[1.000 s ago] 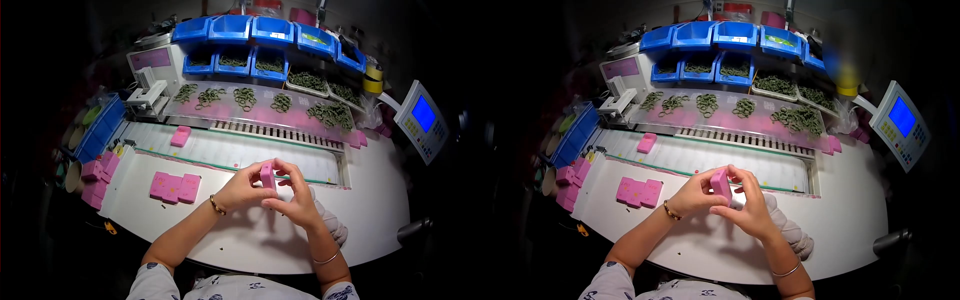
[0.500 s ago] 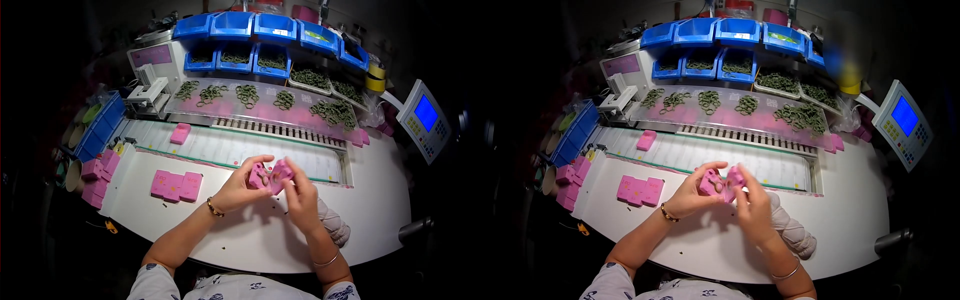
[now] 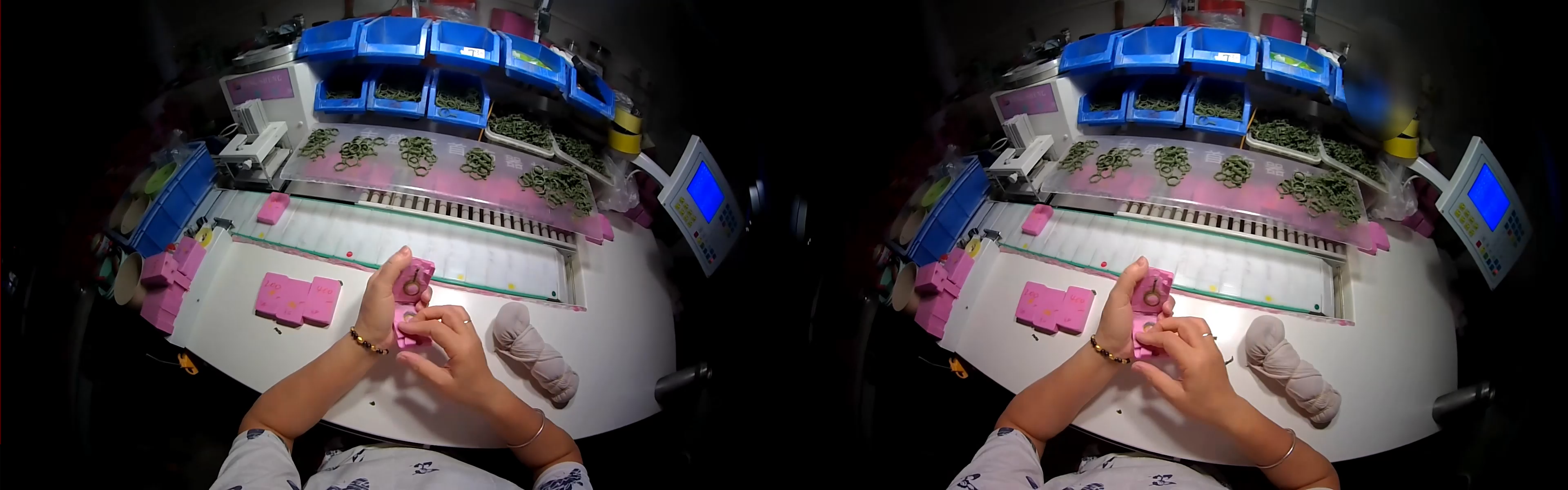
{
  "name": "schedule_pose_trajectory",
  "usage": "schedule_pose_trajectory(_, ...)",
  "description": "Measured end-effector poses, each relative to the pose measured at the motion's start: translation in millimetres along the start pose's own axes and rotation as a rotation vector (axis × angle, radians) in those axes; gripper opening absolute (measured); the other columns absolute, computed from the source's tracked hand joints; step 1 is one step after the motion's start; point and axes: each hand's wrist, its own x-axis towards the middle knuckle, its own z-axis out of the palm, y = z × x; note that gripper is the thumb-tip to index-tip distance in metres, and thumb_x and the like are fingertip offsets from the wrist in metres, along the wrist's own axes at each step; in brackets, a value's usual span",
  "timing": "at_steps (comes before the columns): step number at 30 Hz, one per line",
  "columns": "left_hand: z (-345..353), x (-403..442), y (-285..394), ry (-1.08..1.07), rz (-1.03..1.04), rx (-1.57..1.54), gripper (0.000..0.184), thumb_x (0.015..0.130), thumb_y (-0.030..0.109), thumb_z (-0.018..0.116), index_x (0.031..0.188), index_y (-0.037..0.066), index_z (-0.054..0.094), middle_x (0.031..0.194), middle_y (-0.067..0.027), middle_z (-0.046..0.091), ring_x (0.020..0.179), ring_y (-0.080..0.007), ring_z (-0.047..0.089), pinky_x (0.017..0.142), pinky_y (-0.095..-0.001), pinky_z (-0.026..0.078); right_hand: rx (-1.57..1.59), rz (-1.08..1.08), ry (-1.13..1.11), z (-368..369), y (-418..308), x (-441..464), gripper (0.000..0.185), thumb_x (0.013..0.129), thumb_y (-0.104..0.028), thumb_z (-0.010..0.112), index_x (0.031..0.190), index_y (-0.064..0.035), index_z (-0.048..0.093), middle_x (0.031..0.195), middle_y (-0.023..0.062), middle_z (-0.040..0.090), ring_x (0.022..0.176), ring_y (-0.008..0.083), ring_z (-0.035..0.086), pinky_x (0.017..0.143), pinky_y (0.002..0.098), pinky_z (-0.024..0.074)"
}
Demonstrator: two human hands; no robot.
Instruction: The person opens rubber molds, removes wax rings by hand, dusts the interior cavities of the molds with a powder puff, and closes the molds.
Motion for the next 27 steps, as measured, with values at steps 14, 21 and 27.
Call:
schedule_pose_trajectory(14,0.4,-8.8,-7.9,-0.082,0.2,0.279,0.004,0.093,0.008,0.042,0.096,0.006,0.042,0.078,-0.0006,0.05,0.062,-0.0066,0.045,0.056,-0.0219,0.04,0.065,0.102,0.244,-2.1,17.7,1.4,0.043,0.08,0.0,0.072,0.121,-0.0001,0.058,0.093,0.0106,0.068,0.074,0.0183,0.064,0.065,0.0283,0.0509)
schedule_pose_trajectory(21,-0.4,-6.3,-12.8,-0.074,0.268,0.366,0.007,0.092,0.007,0.043,0.099,0.005,0.041,0.081,-0.0027,0.053,0.07,-0.0072,0.049,0.062,-0.0214,0.043,0.007,0.06,0.217,-5.5,12.7,3.0,0.032,0.077,0.002,0.073,0.107,-0.0012,0.062,0.085,0.0097,0.067,0.07,0.0196,0.063,0.061,0.0289,0.0505)
schedule_pose_trajectory(27,-1.2,-2.7,0.6,0.028,0.116,0.113,0.019,0.098,0.026,0.047,0.097,0.008,0.041,0.076,-0.0099,0.053,0.059,-0.0226,0.059,0.05,-0.0312,0.047,-0.018,-0.111,0.217,-2.1,7.6,1.1,0.028,0.072,0.008,0.074,0.095,-0.0036,0.063,0.083,0.009,0.066,0.073,0.0207,0.063,0.062,0.0293,0.0498)
